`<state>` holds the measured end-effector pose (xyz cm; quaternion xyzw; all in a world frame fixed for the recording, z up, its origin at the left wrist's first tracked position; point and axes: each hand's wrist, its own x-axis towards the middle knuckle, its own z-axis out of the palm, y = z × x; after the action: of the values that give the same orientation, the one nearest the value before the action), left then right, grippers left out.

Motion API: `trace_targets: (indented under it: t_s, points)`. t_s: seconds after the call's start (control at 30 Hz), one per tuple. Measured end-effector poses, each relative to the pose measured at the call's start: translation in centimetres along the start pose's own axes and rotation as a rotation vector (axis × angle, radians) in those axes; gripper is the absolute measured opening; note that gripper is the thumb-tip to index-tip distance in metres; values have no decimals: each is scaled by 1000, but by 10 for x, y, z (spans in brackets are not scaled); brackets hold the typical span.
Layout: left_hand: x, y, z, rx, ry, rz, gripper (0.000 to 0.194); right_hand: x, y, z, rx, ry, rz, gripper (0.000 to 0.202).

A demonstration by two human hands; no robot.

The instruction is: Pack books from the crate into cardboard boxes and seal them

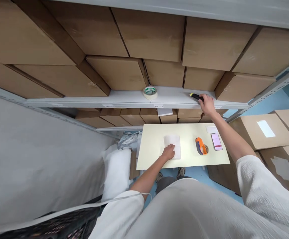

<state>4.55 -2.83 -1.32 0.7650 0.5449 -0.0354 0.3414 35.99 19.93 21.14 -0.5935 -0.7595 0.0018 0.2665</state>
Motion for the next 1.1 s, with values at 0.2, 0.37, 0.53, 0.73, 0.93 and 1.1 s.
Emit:
trace_targets:
  t_s: [0.2, 0.37, 0.53, 0.73, 0.93, 1.1]
  points:
    - [5, 3, 14, -46, -7, -66, 53, 24, 21, 21, -20, -27, -47, 37]
    - [3, -1, 28, -117, 11, -68, 59, 10, 6, 18, -16, 63, -165, 36]
    - [-1, -8, 33, -198, 66, -23, 55, -80, -43, 62, 159, -71, -229, 26]
    - [-3, -16, 34, -306, 86, 15, 56, -214, -96, 165, 337, -530, 440, 26]
    - [-2, -19, 34, -457, 59, 134, 60, -264, -108, 209, 219, -649, 851, 50]
    - [-7, -23, 31, -465, 117, 109, 51, -270, -105, 218, 127, -693, 843, 27]
